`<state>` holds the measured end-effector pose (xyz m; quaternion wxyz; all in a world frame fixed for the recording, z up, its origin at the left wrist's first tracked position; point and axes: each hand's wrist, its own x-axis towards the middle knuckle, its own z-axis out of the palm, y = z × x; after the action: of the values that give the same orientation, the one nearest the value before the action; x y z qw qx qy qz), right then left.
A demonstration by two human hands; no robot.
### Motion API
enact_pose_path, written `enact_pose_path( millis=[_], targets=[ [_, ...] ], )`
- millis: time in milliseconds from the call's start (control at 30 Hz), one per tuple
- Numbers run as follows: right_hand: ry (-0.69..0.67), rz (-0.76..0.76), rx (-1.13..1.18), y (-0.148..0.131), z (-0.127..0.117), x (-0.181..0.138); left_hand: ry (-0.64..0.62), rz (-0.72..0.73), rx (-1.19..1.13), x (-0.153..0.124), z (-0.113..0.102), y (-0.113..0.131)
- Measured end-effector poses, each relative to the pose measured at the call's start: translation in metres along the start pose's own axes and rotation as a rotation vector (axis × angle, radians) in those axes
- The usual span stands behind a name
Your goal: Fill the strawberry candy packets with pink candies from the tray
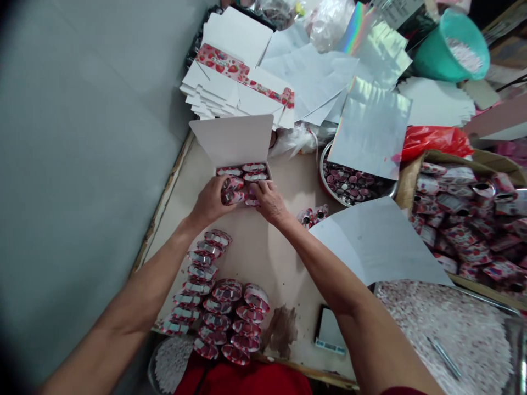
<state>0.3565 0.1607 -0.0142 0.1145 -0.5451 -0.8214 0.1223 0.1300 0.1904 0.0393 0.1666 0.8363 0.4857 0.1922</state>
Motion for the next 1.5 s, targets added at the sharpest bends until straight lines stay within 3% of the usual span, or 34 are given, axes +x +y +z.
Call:
enact_pose_path(
  millis=[100,233,433,533,633,733,833,900,967,1033,1133,1200,1267,1367,1500],
  targets=[
    [-0.06,0.056,-0.086,-0.003,-0.011,0.006,-0.191,0.084,0.162,0.004,0.008,0.001],
    [-0.097,0.091,-0.166,-0.01,-0.008,0.005,-0.332,0.048,0.352,0.004,0.023,0.01],
    [-0.087,0.224,-0.179,-0.021,0.024,0.001,-0.321,-0.047,0.293,-0.007,0.054,0.018],
    [-0.088,0.284,-0.143,-0.027,0.02,0.008,-0.281,-0.032,0.275,-0.005,0.048,0.011],
    [0.018,0.223,0.01,-0.04,0.006,-0.004,-0.277,-0.015,0.209,-0.003,0.018,-0.021],
    [0.087,0.121,0.256,-0.074,0.002,-0.045,-0.27,-0.199,0.035,-0.04,-0.026,-0.063],
    [-0.013,0.102,0.398,-0.119,0.018,-0.091,-0.218,-0.473,-0.152,-0.117,-0.058,-0.084],
    [-0.04,0.152,0.405,-0.135,0.03,-0.107,-0.199,-0.534,-0.219,-0.162,-0.065,-0.086],
    [0.072,0.249,0.391,-0.127,0.033,-0.104,-0.14,-0.563,-0.272,-0.182,-0.061,-0.086],
    [0.29,0.377,0.381,-0.093,0.023,-0.084,-0.028,-0.582,-0.304,-0.17,-0.05,-0.088],
    [0.49,0.555,0.428,-0.018,0.001,-0.036,0.142,-0.546,-0.332,-0.105,-0.021,-0.085],
    [0.431,0.618,0.52,0.025,-0.005,-0.004,0.196,-0.484,-0.349,-0.055,0.004,-0.074],
    [0.291,0.572,0.62,0.049,0.002,0.019,0.176,-0.438,-0.362,-0.017,0.033,-0.056],
    [0.159,0.408,0.634,0.048,0.029,0.033,0.094,-0.427,-0.264,0.003,0.069,-0.027],
    [0.139,0.405,0.267,0.015,0.052,0.03,0.098,-0.423,0.018,-0.003,0.084,-0.006]
  ],
)
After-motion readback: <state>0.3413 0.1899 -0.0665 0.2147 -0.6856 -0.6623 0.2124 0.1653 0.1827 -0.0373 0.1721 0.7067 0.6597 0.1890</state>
